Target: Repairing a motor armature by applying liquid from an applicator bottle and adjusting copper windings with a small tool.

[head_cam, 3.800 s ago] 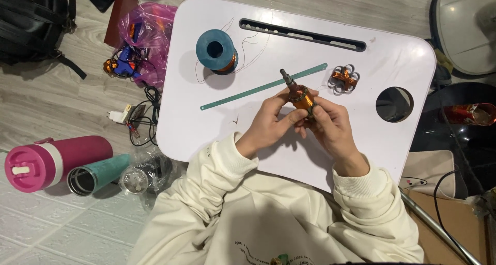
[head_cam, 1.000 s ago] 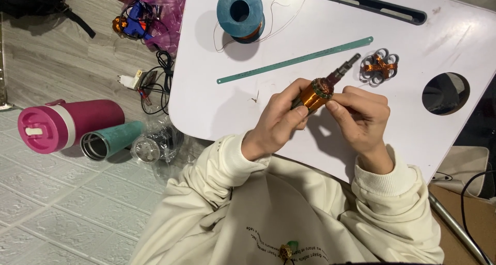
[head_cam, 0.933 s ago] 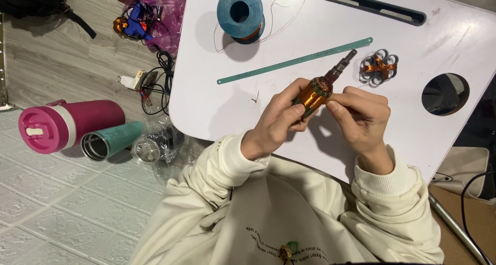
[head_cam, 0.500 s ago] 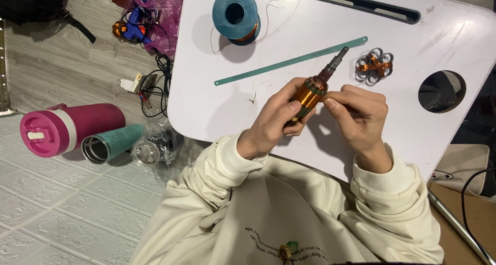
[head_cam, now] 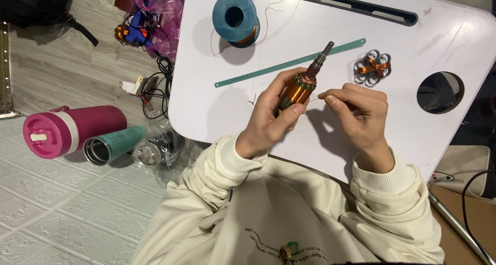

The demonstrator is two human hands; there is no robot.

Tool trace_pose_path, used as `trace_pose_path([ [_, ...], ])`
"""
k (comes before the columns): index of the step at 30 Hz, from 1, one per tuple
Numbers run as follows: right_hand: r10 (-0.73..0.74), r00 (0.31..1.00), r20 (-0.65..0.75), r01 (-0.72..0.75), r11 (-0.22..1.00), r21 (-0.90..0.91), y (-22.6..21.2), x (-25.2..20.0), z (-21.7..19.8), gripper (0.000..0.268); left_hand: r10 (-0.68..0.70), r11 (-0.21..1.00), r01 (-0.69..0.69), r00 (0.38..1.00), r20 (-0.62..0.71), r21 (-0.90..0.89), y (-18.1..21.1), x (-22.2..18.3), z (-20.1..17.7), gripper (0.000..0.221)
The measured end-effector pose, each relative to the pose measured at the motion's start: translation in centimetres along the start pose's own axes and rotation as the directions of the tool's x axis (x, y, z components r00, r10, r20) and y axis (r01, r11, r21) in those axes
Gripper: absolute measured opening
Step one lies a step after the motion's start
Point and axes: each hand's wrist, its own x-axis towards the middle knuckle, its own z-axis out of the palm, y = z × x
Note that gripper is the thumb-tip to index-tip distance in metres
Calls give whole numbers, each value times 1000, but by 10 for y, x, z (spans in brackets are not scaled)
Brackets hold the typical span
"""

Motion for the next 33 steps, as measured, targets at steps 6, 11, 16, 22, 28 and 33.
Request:
trace_pose_path([
  [6, 15, 1000, 5, -15, 1000, -14, 5, -2, -1, 13, -71, 986, 77, 996, 44, -148, -3, -6, -2, 60],
  [11, 36, 999, -10, -36, 999, -4, 5, -2, -1, 14, -70, 987, 76, 996, 51, -142, -2, -3, 0, 58],
  [16, 35, 999, -16, -34, 999, 8, 6, -2, 0, 14, -38, 992, 42, 999, 36, -121, -1, -5, 4, 56],
  [22, 29, 1000, -9, -29, 1000, 10, 6, -1, 0, 15, 37, 999, -37, 999, -2, 8, 8, -1, 6, 56],
  [28, 49, 999, -13, -49, 999, 4, 6, -2, 0, 14, -5, 998, 7, 1000, 28, -60, -6, -9, 4, 61],
  [33, 44, 999, -11, -44, 999, -2, 7, -1, 0, 14, 27, 999, -27, 999, -28, -21, -4, -8, 8, 59],
])
